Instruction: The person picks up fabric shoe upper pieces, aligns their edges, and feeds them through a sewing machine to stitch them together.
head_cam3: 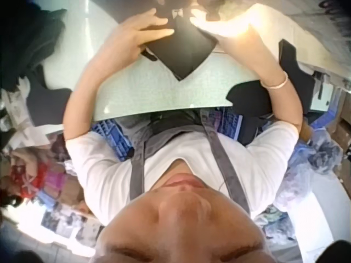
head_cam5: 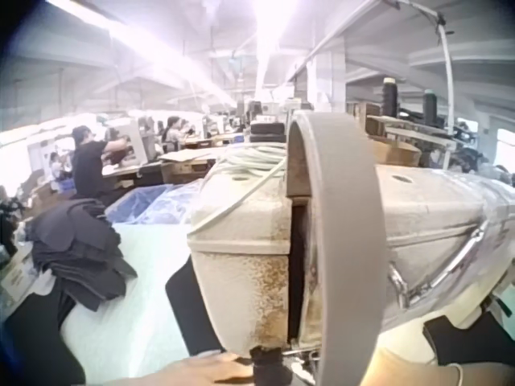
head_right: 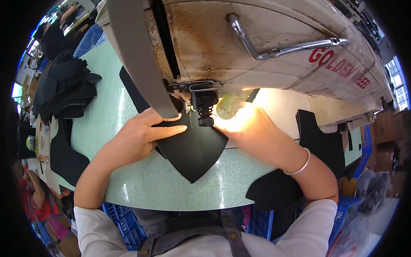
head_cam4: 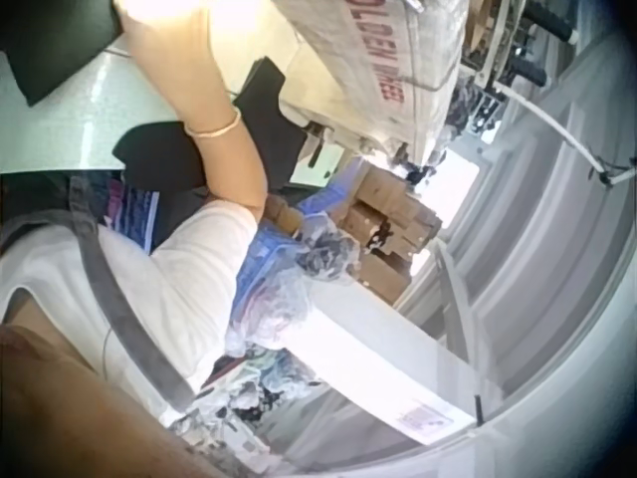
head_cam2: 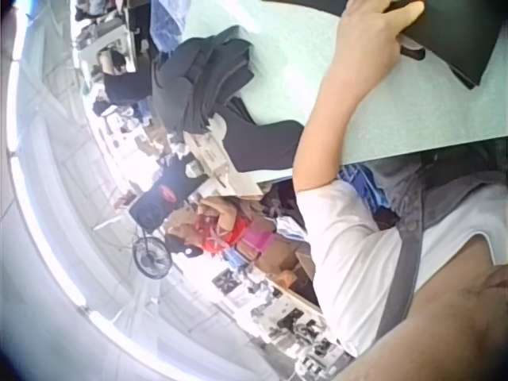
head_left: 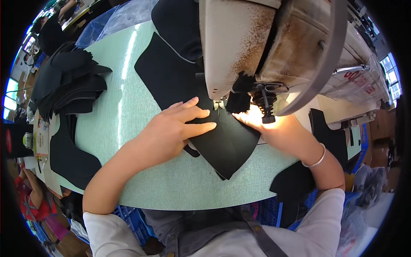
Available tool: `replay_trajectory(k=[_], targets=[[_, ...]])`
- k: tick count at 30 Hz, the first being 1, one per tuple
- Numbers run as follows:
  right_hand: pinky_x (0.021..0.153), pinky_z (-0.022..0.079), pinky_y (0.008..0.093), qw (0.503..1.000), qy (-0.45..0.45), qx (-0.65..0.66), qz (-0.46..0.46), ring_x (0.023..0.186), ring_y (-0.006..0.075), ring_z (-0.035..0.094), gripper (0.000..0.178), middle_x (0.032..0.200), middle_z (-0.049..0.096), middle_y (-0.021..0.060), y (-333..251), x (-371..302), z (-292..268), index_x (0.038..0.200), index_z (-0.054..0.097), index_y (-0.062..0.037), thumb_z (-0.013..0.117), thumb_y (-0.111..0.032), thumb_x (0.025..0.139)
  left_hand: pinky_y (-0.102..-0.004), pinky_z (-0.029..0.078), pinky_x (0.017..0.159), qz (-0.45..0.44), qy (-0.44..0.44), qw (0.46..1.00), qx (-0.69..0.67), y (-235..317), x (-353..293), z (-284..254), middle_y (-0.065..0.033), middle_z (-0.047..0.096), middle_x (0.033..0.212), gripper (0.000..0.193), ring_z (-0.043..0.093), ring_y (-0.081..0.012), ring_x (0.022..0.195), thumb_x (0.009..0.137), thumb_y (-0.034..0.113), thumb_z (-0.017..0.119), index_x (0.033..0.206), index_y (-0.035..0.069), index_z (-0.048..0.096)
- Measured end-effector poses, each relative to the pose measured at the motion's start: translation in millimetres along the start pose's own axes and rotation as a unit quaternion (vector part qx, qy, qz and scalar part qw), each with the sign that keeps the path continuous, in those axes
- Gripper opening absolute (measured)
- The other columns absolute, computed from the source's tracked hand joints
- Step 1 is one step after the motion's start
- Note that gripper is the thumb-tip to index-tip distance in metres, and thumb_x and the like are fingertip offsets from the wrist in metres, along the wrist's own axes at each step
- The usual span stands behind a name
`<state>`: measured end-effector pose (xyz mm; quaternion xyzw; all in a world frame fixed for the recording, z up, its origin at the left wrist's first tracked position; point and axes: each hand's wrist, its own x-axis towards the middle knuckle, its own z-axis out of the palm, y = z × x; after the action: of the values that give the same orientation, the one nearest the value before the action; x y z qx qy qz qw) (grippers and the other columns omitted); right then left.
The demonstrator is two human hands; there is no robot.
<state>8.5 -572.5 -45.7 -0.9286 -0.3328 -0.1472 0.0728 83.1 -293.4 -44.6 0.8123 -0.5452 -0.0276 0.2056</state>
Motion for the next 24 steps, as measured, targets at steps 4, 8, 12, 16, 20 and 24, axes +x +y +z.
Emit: replay_trajectory(k=[4, 8, 12, 16, 20, 24], targets=[[0.069, 0.05, 0.04, 0.999, 0.034, -0.013, -0.035, 0.071, 0.0237, 0.064, 0.031, 0.083, 0.066, 0.0063, 12, -3, 0, 0.101, 0.069, -0.0111, 0.066, -0.009, 0.07, -0.0489, 0.04, 0.111, -0.008, -0.018, 0.999, -0.043, -4, 4, -1, -0.0101, 0.057, 0.131, 0.057, 0.047, -0.0358, 0.135, 0.07, -0.011, 0.063, 0.12, 0.016, 0.069], [0.069, 0.048, 0.0413, 0.997, -0.055, 0.014, 0.05, 0.065, 0.0247, 0.062, 0.033, 0.081, 0.066, 0.0079, 43, -30, 34, 0.097, 0.069, -0.0087, 0.064, -0.005, 0.064, -0.051, 0.041, 0.11, 0.027, -0.024, 0.998, -0.06, -15, 13, 0, -0.0099, 0.057, 0.131, 0.058, 0.046, -0.035, 0.135, 0.07, -0.01, 0.064, 0.122, 0.016, 0.067], [0.077, 0.056, 0.0388, 0.997, -0.063, -0.026, 0.022, 0.099, 0.0289, 0.068, 0.045, 0.111, 0.069, 0.014, 5, -11, 12, 0.118, 0.065, -0.0041, 0.062, -0.002, 0.074, -0.0542, 0.041, 0.107, -0.002, 0.02, 1.0, 0.005, 14, 2, 19, -0.0106, 0.057, 0.13, 0.058, 0.045, -0.0356, 0.135, 0.07, -0.005, 0.067, 0.125, 0.014, 0.064], [0.07, 0.058, 0.0315, 0.994, -0.087, -0.049, 0.05, 0.099, 0.0243, 0.07, 0.056, 0.116, 0.069, 0.0119, -36, 1, -1, 0.126, 0.063, -0.0041, 0.065, -0.003, 0.07, -0.0531, 0.043, 0.106, -0.02, -0.013, 1.0, -0.014, 11, -2, 8, -0.0111, 0.056, 0.132, 0.056, 0.045, -0.0378, 0.134, 0.071, -0.005, 0.068, 0.124, 0.013, 0.064], [0.058, 0.05, 0.034, 0.999, -0.028, -0.007, 0.017, 0.073, 0.0207, 0.063, 0.022, 0.078, 0.06, 0.0082, -12, -3, 8, 0.1, 0.069, -0.0063, 0.068, -0.013, 0.078, -0.0513, 0.041, 0.11, 0.007, -0.04, 0.998, -0.047, -5, 5, -3, -0.0094, 0.057, 0.131, 0.055, 0.044, -0.0378, 0.136, 0.071, -0.007, 0.067, 0.122, 0.014, 0.066], [0.069, 0.052, 0.0365, 0.996, 0.067, 0.057, 0.003, 0.076, 0.0261, 0.064, 0.015, 0.087, 0.066, 0.0115, 7, -2, 21, 0.09, 0.067, -0.0049, 0.071, -0.013, 0.077, -0.0496, 0.04, 0.113, 0.007, -0.029, 0.998, -0.052, -13, 10, -1, -0.0075, 0.058, 0.131, 0.055, 0.043, -0.0373, 0.137, 0.071, -0.008, 0.066, 0.12, 0.015, 0.067]])
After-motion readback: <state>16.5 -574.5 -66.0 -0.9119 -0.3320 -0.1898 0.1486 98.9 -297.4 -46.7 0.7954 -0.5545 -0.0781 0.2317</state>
